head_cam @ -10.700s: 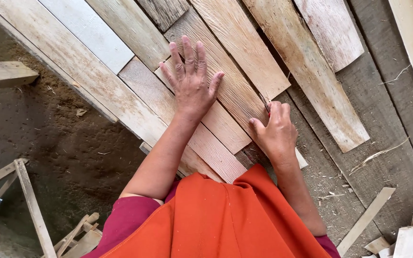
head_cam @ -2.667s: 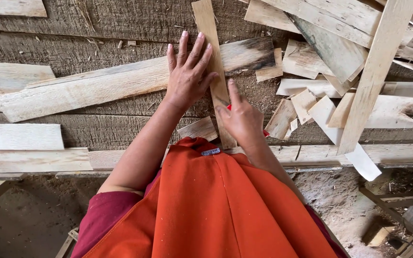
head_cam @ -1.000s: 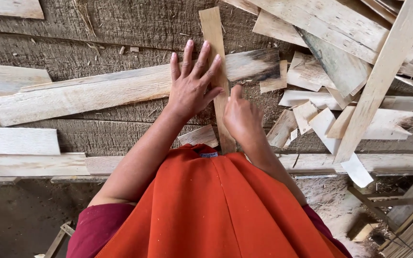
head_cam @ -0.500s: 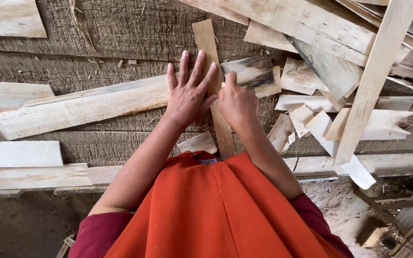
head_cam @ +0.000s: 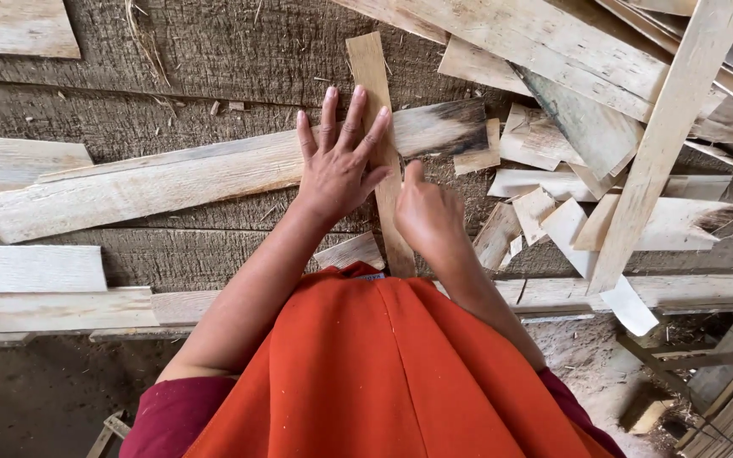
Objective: The person uses a red utility knife to cut thin wooden planks on a wooden workbench. They repeatedly position planks, score them with the knife, and break them into smaller pieces, then stack the cut pieces.
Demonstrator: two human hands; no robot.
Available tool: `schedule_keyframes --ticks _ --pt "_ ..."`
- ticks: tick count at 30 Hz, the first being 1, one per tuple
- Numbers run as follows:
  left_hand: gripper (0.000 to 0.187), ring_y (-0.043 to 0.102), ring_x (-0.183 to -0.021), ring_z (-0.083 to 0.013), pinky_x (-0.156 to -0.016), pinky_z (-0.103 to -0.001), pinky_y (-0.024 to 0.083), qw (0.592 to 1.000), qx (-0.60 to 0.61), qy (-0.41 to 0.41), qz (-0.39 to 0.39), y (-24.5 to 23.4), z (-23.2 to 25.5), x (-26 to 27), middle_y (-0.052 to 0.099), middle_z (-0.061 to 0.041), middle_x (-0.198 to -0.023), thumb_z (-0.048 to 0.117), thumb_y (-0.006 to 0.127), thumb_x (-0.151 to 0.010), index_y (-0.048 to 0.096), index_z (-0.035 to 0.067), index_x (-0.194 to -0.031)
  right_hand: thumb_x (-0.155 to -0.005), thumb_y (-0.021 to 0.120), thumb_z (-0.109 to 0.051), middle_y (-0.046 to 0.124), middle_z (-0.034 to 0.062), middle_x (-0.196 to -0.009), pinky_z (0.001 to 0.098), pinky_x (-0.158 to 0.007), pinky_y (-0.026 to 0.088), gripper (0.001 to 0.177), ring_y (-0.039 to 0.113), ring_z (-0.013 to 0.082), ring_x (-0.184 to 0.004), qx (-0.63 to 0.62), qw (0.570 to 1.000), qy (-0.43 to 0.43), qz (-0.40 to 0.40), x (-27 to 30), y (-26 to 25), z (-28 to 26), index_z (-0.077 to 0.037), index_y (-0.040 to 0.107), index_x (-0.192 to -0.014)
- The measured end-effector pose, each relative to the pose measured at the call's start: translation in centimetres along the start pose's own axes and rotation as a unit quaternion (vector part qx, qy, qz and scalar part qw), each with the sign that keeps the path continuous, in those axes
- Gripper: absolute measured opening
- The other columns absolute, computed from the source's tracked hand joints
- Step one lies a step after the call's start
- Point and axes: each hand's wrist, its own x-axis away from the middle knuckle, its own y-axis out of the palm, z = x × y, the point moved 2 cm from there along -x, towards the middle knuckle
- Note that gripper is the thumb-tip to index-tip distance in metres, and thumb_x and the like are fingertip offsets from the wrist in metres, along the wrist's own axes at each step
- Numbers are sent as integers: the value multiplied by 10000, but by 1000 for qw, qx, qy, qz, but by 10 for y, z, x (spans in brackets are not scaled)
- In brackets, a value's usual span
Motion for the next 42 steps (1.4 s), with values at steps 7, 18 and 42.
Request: schedule_keyframes --ticks 7,18,42 --pt "800 -208 -1503 -384 -1137 -682 -160 1000 -7 -2 -9 -2 3 3 -61 -73 -1717 600 553 -1007 153 349 -1653 -1040 379 -73 624 172 -671 376 -552 546 296 694 347 -604 -70 997 27 22 6 -25 -5 65 463 -1289" --pt "819 -247 -1491 -366 -1125 -650 -201 1000 -15 1 5 -1 2 -3 -78 -67 -1717 491 625 -1009 168 313 -1664 -1018 354 -243 715 291 -916 640 -811 522 277 716 509 -890 -1 998 14 61 -49 -13 -4 -91 360 -1248" --pt "872 -271 -1460 -370 -1139 -699 -170 995 -91 -9 -44 -9 4 -3 -230 -55 -1656 638 495 -1030 -25 326 -1657 -1021 623 -331 511 234 -1394 387 -945 583 592 637 318 -1137 -145 948 130 253 -46 -24 75 18 438 -1463"
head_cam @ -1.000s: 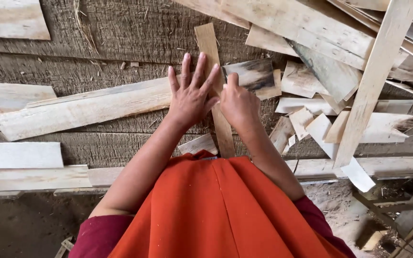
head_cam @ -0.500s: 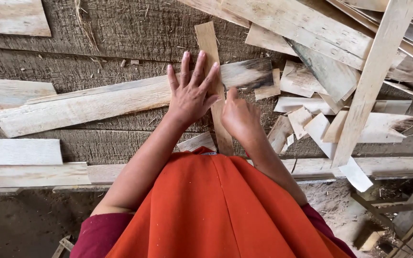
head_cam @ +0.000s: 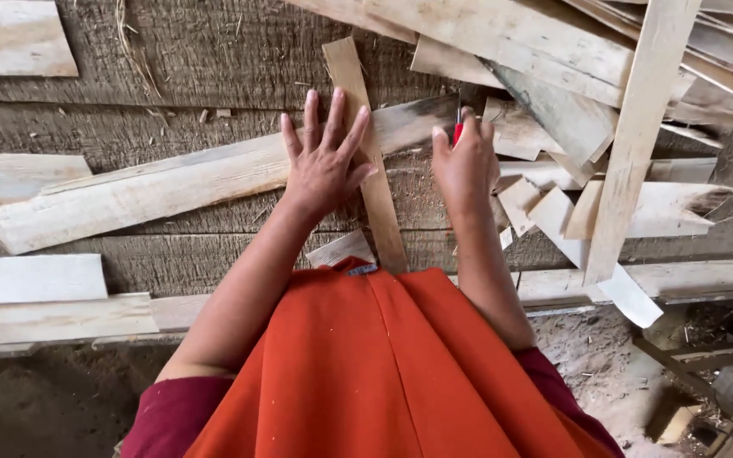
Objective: The person uses a red utility knife to cut thin wooden planks on a wooden workbench. They repeatedly position planks, score them with the knife, and break them into smaller pieces, then stack the cut pieces.
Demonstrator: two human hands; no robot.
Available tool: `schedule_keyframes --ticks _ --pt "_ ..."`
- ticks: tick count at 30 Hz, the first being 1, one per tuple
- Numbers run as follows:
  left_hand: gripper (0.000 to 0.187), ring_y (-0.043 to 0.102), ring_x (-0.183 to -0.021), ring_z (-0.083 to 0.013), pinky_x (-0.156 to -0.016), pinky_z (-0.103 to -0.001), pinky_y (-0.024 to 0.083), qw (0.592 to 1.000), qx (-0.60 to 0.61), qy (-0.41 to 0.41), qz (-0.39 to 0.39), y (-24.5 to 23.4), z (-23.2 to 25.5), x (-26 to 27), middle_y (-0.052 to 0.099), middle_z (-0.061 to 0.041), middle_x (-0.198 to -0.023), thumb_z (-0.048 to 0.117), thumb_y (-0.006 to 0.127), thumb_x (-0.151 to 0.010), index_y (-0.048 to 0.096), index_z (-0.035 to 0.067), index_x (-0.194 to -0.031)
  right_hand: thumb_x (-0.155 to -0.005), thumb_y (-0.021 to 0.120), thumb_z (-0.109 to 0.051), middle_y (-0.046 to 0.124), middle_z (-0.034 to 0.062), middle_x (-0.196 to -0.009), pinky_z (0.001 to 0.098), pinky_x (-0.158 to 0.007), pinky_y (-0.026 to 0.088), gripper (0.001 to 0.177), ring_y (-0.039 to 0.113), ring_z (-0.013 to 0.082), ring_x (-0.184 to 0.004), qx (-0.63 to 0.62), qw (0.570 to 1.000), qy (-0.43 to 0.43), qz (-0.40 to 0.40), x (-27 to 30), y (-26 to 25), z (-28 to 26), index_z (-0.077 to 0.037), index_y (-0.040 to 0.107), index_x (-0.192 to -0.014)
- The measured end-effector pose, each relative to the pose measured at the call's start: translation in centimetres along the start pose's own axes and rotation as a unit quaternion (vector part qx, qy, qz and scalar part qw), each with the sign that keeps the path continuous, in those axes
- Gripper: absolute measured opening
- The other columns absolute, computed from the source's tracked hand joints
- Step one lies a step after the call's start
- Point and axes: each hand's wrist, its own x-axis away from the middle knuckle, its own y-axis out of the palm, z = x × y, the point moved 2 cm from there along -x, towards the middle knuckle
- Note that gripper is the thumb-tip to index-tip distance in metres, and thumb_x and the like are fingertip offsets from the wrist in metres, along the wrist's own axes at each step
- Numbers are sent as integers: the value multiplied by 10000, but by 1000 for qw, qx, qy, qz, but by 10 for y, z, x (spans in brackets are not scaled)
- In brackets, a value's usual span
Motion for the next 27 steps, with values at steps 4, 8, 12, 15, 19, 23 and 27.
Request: schedule_keyframes --ticks 4,8,12,15,19,23,27 --pt "846 -197 -1504 -426 -1122 -710 -155 996 71 19 58 3 -1 2 -49 -114 -1717 537 610 -998 152 289 -1665 -961 696 -218 551 167 -1073 499 -839 569 358 677 381 -957 -41 996 -30 67 -1 -2 13 26 635 -1217" --pt "838 -216 -1497 -407 -1119 -692 -175 996 72 14 49 5 -1 0 -58 -108 -1717 546 597 -1004 149 292 -1666 -943 733 -120 580 204 -1081 536 -842 534 205 660 445 -1015 -90 988 -47 115 3 -19 7 -6 643 -1088" --pt "827 -231 -1493 -402 -1116 -678 -195 995 82 18 45 7 -2 0 -68 -107 -1716 540 597 -1009 149 303 -1663 -864 775 -167 700 27 -776 462 -717 533 149 719 295 -788 -117 982 -53 136 19 -41 -10 -164 651 -948" --pt "812 -222 -1499 -397 -1127 -673 -187 996 76 15 46 4 -1 1 -77 -99 -1715 544 574 -1018 156 287 -1665 -910 735 -229 741 138 -834 572 -724 545 154 730 417 -855 -2 995 -8 104 30 -65 -8 -121 663 -991" --pt "820 -231 -1494 -401 -1123 -678 -187 995 80 22 46 7 -3 -1 -71 -105 -1713 560 585 -1012 170 285 -1664 -1022 705 -262 546 70 -1216 606 -859 494 332 647 407 -1096 97 983 -33 152 24 -83 2 -94 552 -1264" --pt "832 -224 -1496 -398 -1121 -673 -192 995 77 20 53 7 -1 -1 -69 -108 -1714 549 585 -1013 150 273 -1666 -1096 333 -361 676 188 -864 572 -726 503 292 700 464 -864 4 997 -35 -67 38 -14 -32 -141 428 -1263" --pt "826 -217 -1498 -400 -1128 -678 -174 995 74 20 56 7 -2 0 -57 -103 -1716 553 587 -1012 161 279 -1665 -1098 378 -249 661 103 -714 451 -576 577 204 720 320 -622 76 980 -145 -117 32 42 -41 -108 465 -1218"
